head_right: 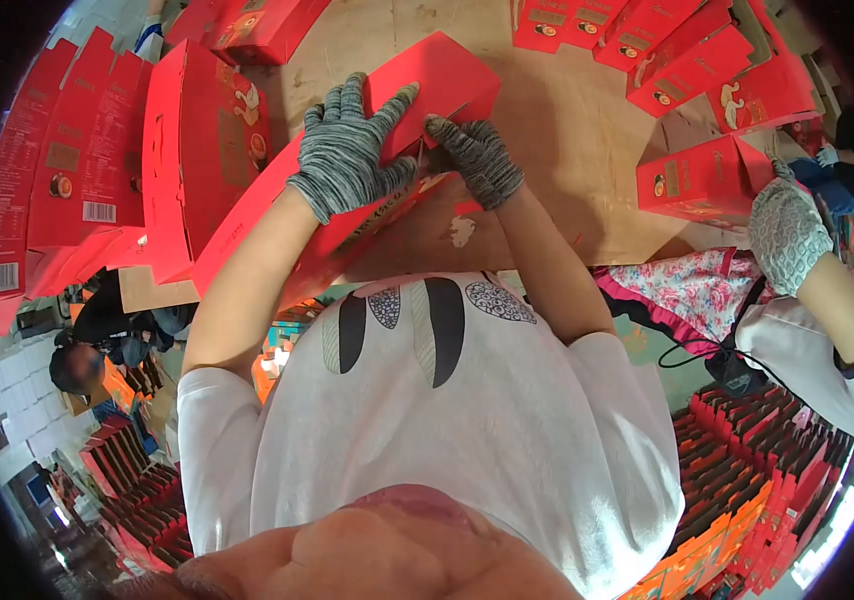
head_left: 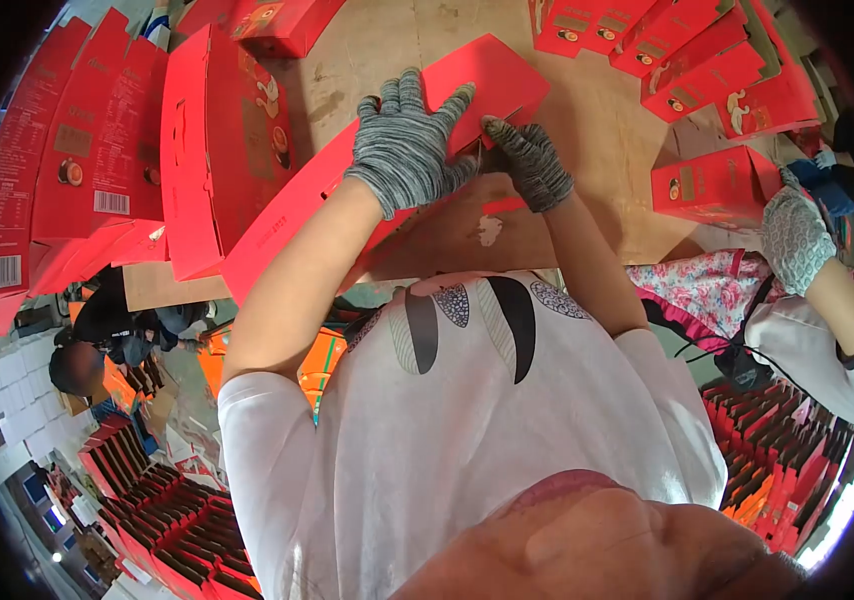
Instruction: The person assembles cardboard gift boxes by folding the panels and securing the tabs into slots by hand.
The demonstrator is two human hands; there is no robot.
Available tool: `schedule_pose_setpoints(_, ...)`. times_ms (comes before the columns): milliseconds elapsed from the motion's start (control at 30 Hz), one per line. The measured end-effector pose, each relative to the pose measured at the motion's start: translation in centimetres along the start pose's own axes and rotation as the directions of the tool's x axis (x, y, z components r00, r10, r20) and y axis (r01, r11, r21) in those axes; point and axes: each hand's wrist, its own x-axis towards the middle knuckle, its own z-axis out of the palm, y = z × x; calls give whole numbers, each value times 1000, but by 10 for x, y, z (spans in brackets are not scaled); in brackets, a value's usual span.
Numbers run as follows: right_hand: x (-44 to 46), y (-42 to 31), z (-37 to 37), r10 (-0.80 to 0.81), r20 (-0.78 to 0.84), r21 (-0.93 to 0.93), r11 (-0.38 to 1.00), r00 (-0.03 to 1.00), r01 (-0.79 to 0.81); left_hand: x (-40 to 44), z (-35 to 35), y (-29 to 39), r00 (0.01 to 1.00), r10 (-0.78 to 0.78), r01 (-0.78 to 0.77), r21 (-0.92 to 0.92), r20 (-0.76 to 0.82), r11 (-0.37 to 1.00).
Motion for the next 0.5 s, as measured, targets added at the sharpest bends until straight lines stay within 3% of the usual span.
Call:
schedule_pose_setpoints(100, 3, 9, -8, -6, 37, 7, 1000, 999, 6, 1, 4, -2, 1000, 15, -15, -19, -16, 1000)
schedule_pose_setpoints(267, 0, -9, -10, 211, 75, -97, 974, 975, -203, 4, 4, 4, 999, -42, 42, 25, -26, 999)
schedule_pose_setpoints(400, -6, -1, -3, 128, 26, -177, 977, 991, -121, 4, 6, 4, 999, -39, 40, 37, -28, 999)
schedule_pose_setpoints(467, -15, 0, 3, 103, 15, 86, 991, 995, -104, 3, 8, 5, 999, -42, 43, 35, -33, 998)
schedule_pose_setpoints(500, -14, 2, 2, 111, 17, 84, 990, 994, -112, 3, 9, 4, 998, -48, 49, 30, -29, 998)
